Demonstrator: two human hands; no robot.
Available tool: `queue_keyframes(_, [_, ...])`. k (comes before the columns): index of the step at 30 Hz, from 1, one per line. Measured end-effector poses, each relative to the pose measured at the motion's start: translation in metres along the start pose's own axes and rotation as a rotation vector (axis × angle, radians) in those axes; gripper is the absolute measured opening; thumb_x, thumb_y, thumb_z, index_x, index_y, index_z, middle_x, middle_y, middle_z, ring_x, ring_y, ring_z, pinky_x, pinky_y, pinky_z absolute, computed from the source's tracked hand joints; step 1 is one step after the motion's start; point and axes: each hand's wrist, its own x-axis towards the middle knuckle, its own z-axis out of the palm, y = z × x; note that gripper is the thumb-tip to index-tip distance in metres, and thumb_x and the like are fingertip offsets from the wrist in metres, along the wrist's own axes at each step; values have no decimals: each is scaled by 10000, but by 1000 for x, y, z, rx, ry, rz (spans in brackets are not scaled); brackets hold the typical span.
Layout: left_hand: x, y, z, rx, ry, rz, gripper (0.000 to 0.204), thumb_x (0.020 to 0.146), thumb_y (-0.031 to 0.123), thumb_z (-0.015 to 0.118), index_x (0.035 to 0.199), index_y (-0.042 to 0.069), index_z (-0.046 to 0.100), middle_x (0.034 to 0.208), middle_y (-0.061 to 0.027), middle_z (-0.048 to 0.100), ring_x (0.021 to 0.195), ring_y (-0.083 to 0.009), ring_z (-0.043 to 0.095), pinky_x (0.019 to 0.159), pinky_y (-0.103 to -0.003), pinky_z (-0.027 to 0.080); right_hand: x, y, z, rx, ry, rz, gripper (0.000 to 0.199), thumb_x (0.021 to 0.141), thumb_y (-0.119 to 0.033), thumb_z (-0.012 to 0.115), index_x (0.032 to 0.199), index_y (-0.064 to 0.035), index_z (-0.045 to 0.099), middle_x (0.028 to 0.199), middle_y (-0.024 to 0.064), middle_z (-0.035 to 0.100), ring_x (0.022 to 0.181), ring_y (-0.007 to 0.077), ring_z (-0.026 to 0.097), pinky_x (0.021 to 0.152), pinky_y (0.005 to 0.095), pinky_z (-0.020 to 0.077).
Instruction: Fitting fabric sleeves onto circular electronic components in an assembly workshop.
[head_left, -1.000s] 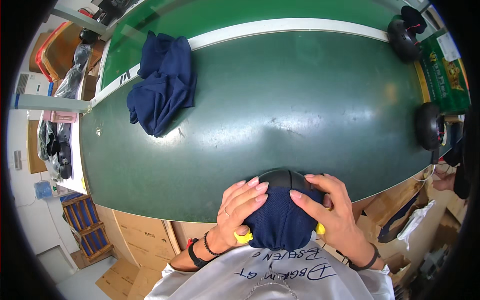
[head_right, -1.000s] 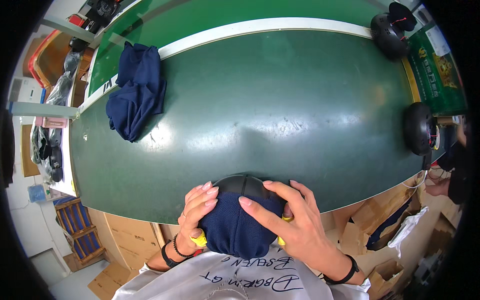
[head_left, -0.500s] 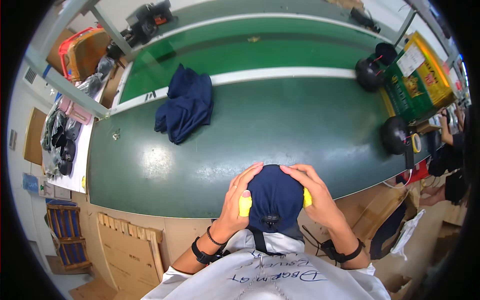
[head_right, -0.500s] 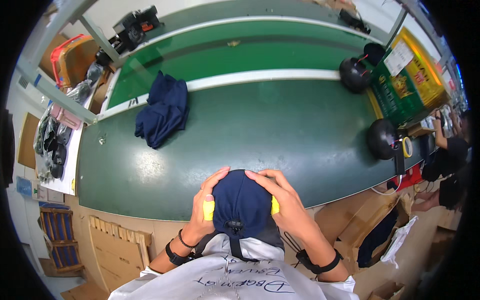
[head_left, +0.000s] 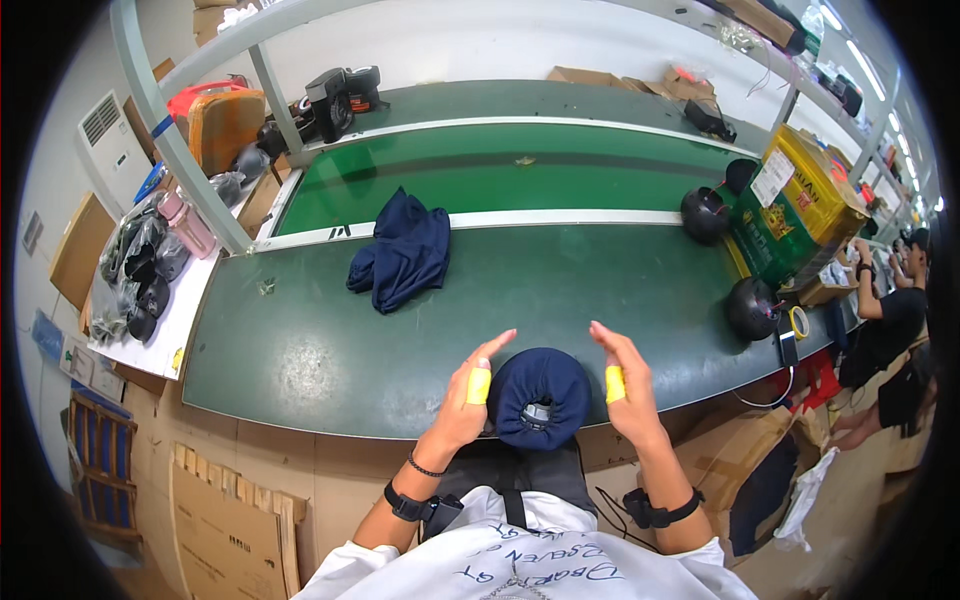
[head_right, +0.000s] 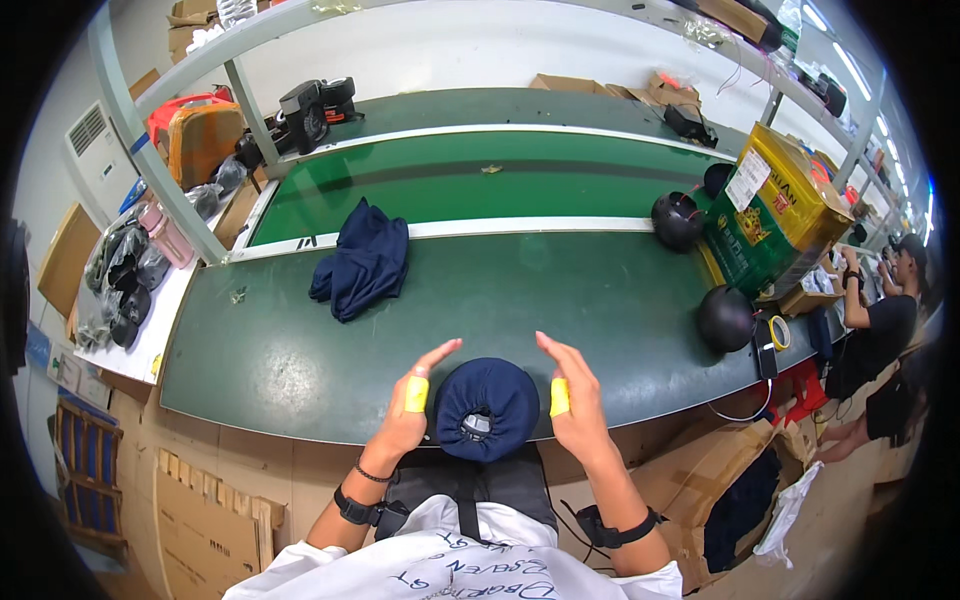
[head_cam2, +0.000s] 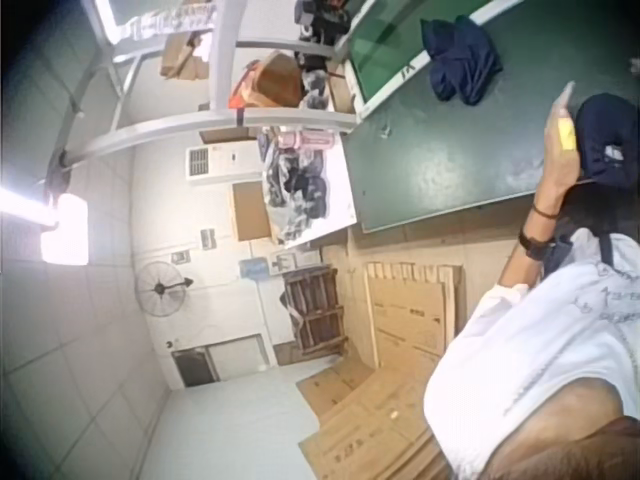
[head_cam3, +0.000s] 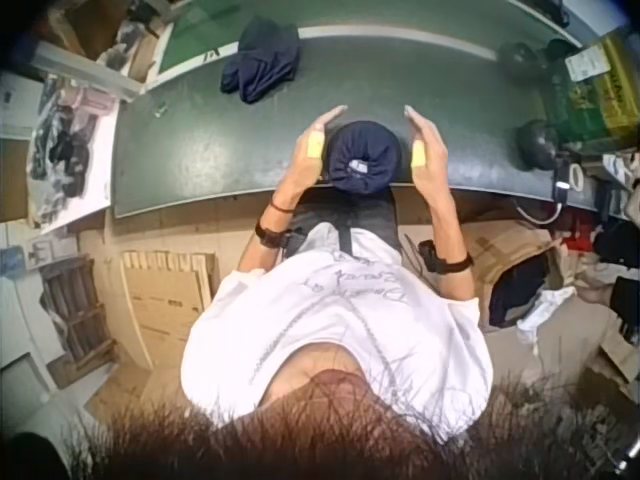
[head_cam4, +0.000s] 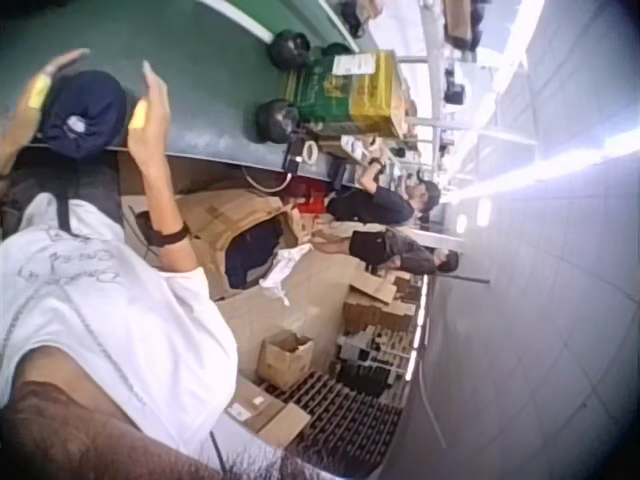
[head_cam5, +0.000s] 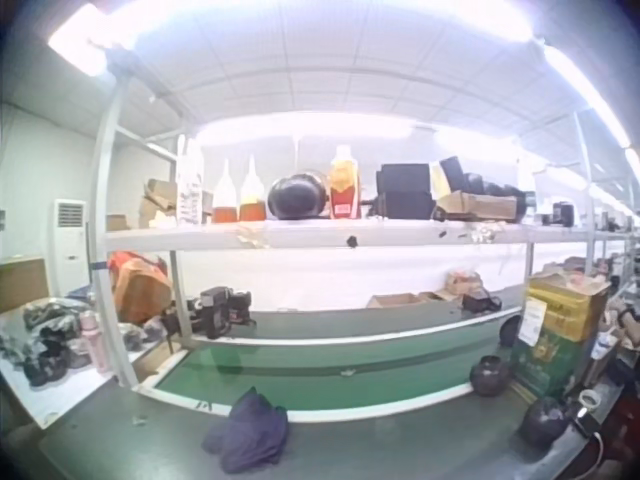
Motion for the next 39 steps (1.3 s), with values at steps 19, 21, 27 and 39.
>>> queue_keyframes(19, [8, -5, 25, -342, 105, -222, 840, 1108, 563, 91, 1343, -62, 600, 1386, -221, 622, 1354, -335, 552, 1189, -444, 383, 17, 28, 27, 169, -7, 1, 761, 1121, -511, 206, 1311, 85, 639, 1315, 265, 670, 1271, 398, 623, 1172, 494, 388])
queue_keyframes(21, [8, -5, 25, -123, 166, -4, 815, 1120, 521, 113, 1266, -69, 656, 1338, -230, 658, 1322, -369, 588, 1174, -466, 396, 14, 22, 28, 229, 90, -87, 750, 1117, -542, 274, 1289, 88, 643, 1294, 262, 672, 1269, 390, 625, 1138, 482, 430])
queue_keyframes(27, [7, -12, 32, -62, 87, -10, 798, 1120, 515, 144, 1260, -71, 669, 1319, -241, 674, 1307, -402, 603, 1153, -481, 413, 12, 31, 44, 274, 14, 20, 793, 1096, -583, 299, 1232, 99, 680, 1266, 275, 683, 1228, 386, 658, 1095, 440, 466])
queue_keyframes(39, [10, -9, 27, -285, -7, -273, 704, 1125, 444, 172, 1413, -64, 565, 1432, -211, 601, 1361, -291, 548, 1185, -405, 389, 6, 37, 42, 549, -53, 237, 679, 1097, -470, 355, 1378, 104, 584, 1381, 230, 640, 1299, 298, 600, 1124, 378, 428])
